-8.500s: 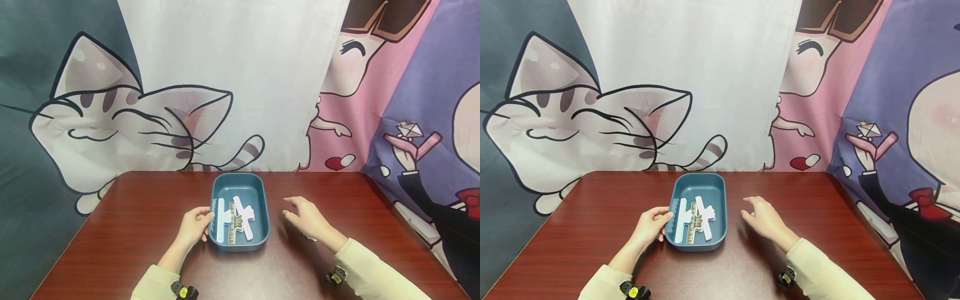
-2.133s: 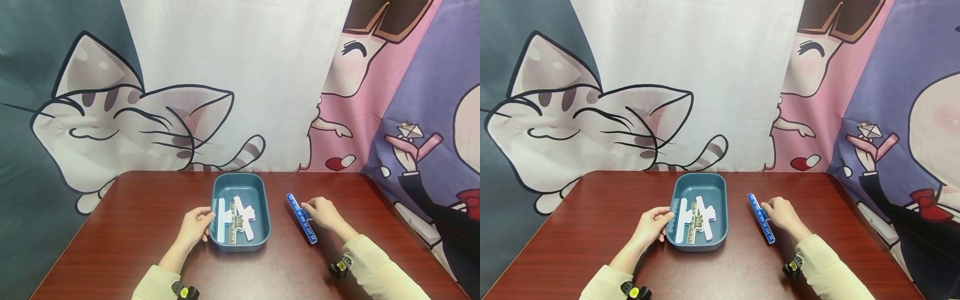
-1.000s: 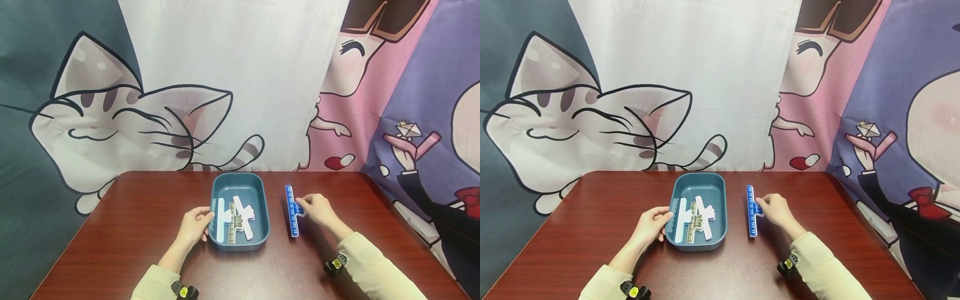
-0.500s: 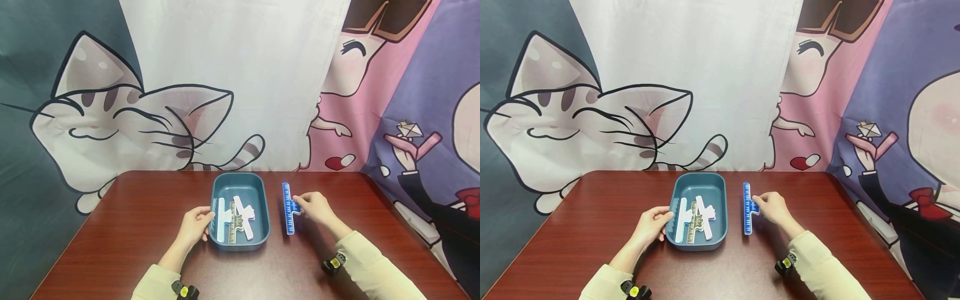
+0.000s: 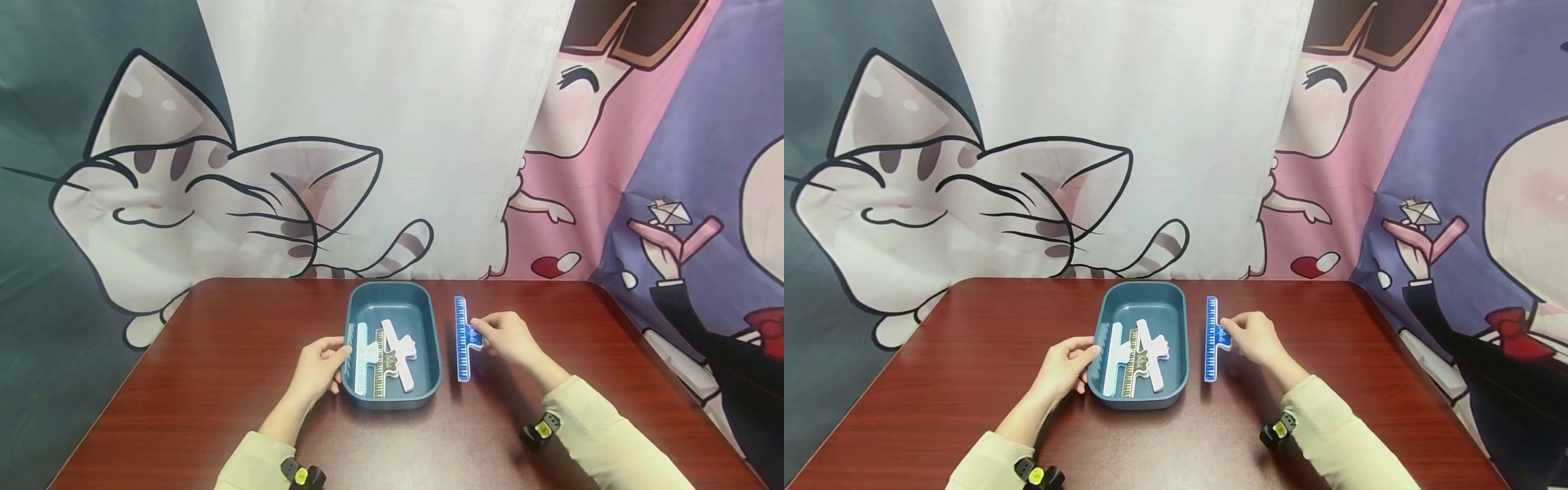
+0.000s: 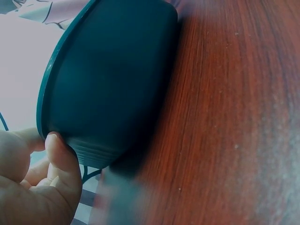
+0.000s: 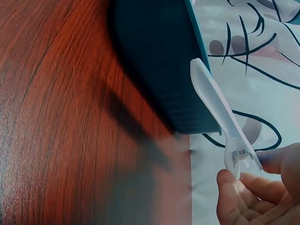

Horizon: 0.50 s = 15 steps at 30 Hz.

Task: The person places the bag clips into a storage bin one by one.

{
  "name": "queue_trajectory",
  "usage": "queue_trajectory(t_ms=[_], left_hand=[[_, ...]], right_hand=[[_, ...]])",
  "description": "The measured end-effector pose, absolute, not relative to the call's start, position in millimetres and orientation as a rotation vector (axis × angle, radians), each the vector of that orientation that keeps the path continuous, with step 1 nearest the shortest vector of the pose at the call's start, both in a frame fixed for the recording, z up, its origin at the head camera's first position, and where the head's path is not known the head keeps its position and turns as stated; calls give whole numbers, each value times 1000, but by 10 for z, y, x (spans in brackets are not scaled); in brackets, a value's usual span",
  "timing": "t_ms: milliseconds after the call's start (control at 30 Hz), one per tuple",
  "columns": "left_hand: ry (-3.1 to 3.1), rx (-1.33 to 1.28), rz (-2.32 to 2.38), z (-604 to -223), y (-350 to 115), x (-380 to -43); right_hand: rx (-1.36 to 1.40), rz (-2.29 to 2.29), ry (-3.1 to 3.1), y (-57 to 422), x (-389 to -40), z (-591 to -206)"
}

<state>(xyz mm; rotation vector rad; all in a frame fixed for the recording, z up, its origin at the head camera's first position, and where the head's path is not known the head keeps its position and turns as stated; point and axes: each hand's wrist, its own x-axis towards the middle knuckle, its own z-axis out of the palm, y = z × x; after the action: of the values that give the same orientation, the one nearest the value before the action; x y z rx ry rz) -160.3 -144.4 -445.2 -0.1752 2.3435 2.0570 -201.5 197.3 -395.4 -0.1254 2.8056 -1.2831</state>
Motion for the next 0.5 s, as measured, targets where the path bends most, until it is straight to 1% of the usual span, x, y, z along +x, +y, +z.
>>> queue_trajectory(t_ms=[500], left_hand=[[2346,-178,2052,-4453,-1444,-1610]], right_hand=[[-130,-1348,2758,1871,-1999,-3929]])
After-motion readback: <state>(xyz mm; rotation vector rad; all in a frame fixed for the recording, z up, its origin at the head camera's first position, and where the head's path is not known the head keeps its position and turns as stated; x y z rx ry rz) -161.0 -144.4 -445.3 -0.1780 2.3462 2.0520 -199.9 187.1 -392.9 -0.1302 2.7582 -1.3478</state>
